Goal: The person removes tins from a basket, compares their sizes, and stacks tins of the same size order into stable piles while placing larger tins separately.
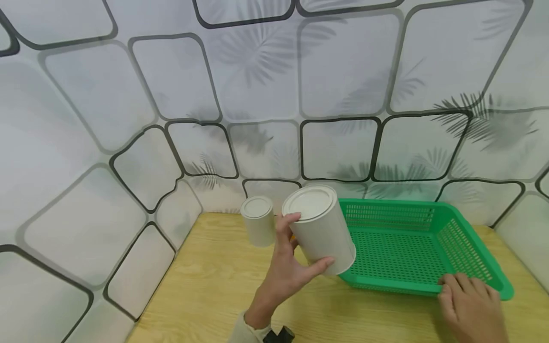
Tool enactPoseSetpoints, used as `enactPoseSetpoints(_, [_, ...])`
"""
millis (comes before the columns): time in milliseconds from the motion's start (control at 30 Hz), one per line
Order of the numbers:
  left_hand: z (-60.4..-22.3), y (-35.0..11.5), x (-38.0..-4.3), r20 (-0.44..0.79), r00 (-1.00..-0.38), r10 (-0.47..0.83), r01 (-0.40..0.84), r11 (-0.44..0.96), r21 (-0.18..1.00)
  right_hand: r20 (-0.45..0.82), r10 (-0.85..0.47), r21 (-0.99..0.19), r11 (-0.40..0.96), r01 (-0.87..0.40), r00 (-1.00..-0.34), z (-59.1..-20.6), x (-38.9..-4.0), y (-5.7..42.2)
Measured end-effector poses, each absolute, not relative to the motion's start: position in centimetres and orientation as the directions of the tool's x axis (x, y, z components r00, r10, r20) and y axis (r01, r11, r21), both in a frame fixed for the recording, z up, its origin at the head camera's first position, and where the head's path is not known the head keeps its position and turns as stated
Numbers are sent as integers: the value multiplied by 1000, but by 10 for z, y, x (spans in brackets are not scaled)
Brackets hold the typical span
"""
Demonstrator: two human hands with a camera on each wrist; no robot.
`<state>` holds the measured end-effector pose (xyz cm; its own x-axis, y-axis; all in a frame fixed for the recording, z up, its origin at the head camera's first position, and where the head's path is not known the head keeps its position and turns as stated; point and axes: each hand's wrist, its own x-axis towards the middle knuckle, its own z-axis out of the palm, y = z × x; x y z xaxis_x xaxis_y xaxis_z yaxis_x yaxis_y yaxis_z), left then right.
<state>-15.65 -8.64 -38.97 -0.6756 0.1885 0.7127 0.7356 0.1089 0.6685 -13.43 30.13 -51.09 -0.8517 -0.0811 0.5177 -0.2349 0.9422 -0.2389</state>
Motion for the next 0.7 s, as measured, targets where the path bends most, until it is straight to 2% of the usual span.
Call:
enactPoseSetpoints(233, [-392, -107, -165, 743, -662, 94, 742, 223, 633, 516, -78, -234, 945, -228, -853, -514, -134, 302])
enactPoseSetpoints(433, [-392, -129, -170, 759, -649, 47, 742, 257, 619, 533, -89, -218, 946, -238, -841, -516, -135, 303])
enactPoseSetpoints(700, [-389, -168, -181, 773, -628, -88, 710, 342, 616, 531, -76, -223, 948, -225, -844, -513, -135, 302])
